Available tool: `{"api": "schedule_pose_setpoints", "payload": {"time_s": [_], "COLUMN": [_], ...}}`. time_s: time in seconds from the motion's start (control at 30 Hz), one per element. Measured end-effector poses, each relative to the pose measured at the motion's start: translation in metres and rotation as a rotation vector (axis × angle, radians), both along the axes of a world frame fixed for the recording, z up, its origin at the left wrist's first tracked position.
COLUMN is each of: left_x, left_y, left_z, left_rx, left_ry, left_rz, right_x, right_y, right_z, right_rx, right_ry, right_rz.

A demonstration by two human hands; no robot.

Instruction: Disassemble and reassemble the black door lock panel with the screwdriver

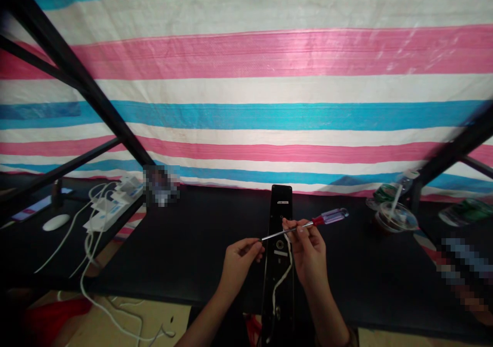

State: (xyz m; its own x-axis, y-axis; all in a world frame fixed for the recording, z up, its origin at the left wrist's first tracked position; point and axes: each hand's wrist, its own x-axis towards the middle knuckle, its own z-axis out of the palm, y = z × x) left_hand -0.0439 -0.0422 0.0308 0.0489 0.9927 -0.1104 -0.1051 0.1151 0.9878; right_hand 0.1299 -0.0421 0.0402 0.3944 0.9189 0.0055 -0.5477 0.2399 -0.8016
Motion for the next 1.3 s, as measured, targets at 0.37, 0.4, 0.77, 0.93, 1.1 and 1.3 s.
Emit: {"api": "schedule_pose_setpoints", "payload": {"time_s": [0.37,0.4,0.77,0.93,1.1,1.3], "left_x": [-0.043,-0.051,-0.125,-0.155,-0.16,-0.16], "left_y": [0.041,0.05,0.078,0.076,0.074,0.063], "left_z": [-0.043,-0.049,-0.09,-0.09,-0.09,-0.09], "left_rx": [0.412,0.419,0.402,0.38,0.379,0.399], "left_ry": [0.654,0.702,1.03,1.103,1.118,1.152], "left_rz": [0.031,0.035,0.086,0.144,0.15,0.177], "right_x": [0.027,0.037,0.15,0.183,0.189,0.167], "right_y": [-0.009,-0.009,-0.021,-0.016,-0.012,-0.009], "right_z": [-0.006,-0.008,-0.073,-0.103,-0.12,-0.121], "right_rx": [-0.007,-0.009,-0.524,-0.658,-0.667,-0.501], "right_ry": [-0.15,-0.169,-1.071,-1.422,-1.574,-1.697], "right_rz": [-0.237,-0.284,-0.3,-0.268,-0.224,-0.46]}}
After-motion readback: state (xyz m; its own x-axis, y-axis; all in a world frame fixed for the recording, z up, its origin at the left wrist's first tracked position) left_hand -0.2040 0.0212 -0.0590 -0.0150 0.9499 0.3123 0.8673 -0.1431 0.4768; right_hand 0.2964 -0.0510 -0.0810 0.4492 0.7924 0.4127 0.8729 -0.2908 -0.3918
